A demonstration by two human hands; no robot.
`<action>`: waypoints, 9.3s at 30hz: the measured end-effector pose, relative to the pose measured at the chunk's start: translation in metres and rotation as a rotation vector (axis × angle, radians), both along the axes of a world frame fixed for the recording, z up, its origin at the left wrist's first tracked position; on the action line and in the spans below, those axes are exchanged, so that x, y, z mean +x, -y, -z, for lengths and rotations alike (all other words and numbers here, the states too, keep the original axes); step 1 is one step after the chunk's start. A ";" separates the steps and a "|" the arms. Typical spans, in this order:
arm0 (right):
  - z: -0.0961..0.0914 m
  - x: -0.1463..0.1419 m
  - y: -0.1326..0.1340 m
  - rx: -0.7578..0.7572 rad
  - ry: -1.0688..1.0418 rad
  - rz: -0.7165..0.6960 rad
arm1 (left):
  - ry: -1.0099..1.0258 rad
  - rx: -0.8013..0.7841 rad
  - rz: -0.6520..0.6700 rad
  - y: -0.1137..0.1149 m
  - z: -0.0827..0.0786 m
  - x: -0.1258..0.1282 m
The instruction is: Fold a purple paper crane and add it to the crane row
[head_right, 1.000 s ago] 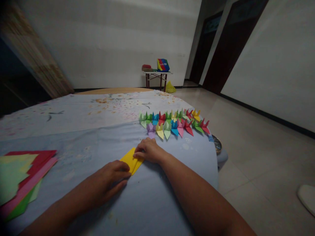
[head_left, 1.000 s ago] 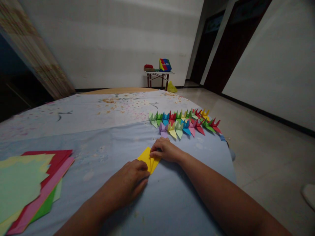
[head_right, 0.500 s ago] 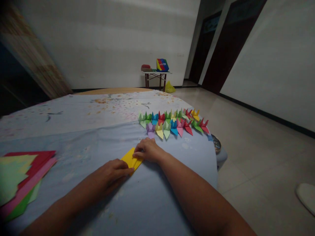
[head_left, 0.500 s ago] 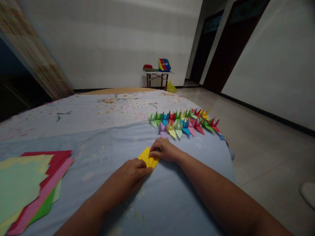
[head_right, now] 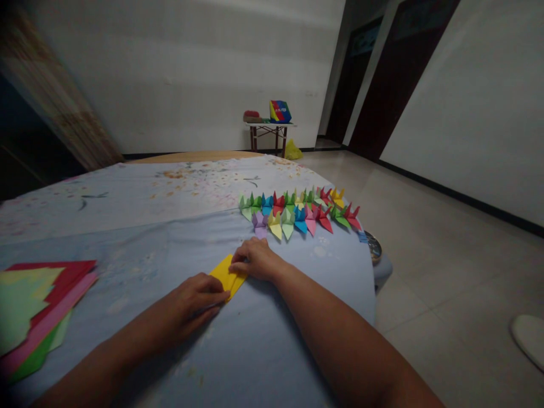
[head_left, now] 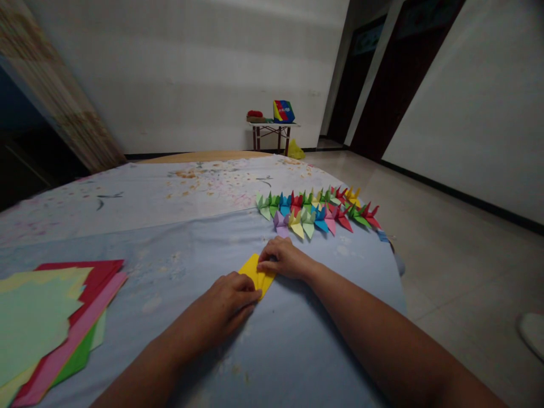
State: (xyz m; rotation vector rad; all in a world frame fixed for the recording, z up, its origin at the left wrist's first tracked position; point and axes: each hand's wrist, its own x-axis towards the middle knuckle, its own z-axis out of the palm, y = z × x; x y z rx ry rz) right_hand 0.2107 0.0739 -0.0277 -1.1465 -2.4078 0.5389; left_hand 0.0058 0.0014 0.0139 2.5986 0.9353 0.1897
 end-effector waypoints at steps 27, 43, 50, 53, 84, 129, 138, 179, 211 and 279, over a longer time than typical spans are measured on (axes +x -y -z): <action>-0.011 0.009 0.005 -0.005 -0.080 0.170 | -0.085 0.146 -0.031 0.009 0.007 0.007; -0.005 0.002 0.008 -0.037 0.014 0.157 | -0.080 0.146 -0.024 0.010 0.008 0.006; -0.005 0.000 0.008 -0.050 0.032 0.184 | -0.084 0.118 -0.026 0.011 0.004 0.007; -0.006 -0.001 0.009 -0.049 0.034 0.177 | -0.072 0.118 -0.020 0.011 0.004 0.007; -0.002 -0.006 0.009 -0.050 0.077 0.297 | -0.086 0.076 -0.006 0.009 0.000 0.007; -0.007 -0.004 0.006 0.016 0.036 0.331 | -0.038 -0.097 -0.184 0.009 -0.002 -0.002; -0.007 0.001 0.007 -0.063 0.084 0.270 | -0.007 -0.076 -0.093 0.009 0.000 -0.003; -0.030 -0.010 0.042 0.048 0.164 -0.217 | 0.095 -0.187 -0.234 -0.011 -0.003 -0.032; -0.027 -0.017 0.042 0.008 0.151 -0.300 | 0.352 -0.206 -0.421 -0.022 0.022 -0.030; -0.023 0.002 0.030 0.039 0.075 -0.247 | -0.247 0.318 -0.247 0.025 0.033 -0.012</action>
